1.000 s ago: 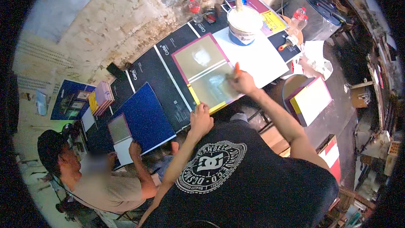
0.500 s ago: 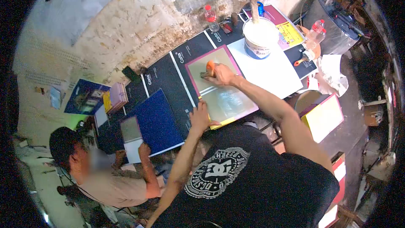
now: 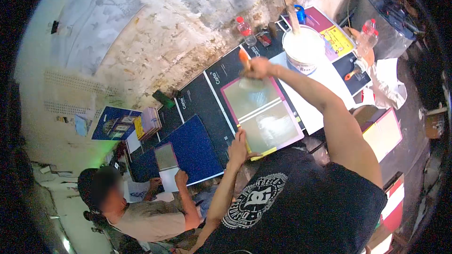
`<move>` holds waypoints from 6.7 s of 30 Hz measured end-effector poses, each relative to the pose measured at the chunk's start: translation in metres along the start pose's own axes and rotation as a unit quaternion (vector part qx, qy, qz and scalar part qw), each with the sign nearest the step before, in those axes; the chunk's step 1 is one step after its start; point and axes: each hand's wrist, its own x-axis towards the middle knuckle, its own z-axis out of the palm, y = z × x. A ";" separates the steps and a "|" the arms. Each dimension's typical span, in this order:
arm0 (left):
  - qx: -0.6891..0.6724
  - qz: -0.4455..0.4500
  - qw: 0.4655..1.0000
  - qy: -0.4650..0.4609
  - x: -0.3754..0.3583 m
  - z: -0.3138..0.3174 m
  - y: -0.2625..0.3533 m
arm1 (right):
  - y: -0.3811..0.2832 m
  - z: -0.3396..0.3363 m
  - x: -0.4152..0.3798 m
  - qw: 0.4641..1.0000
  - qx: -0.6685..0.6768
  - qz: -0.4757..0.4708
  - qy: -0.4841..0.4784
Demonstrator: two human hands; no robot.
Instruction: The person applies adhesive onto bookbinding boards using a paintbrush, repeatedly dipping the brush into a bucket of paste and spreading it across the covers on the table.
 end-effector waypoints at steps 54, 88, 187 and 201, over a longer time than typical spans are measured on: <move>-0.129 0.185 0.971 0.080 -0.011 0.026 -0.041 | -0.143 0.043 -0.279 0.840 0.039 0.447 0.305; -0.052 -0.007 0.999 0.002 0.039 -0.033 0.145 | -0.034 -0.070 -0.121 0.972 0.121 -0.044 0.199; -0.029 0.093 0.903 -0.418 0.343 -0.114 0.005 | -0.231 0.132 -0.096 0.992 0.001 -0.062 0.110; -0.031 0.144 0.956 -0.252 0.316 -0.090 -0.001 | -0.253 0.125 -0.159 0.977 0.047 -0.016 0.207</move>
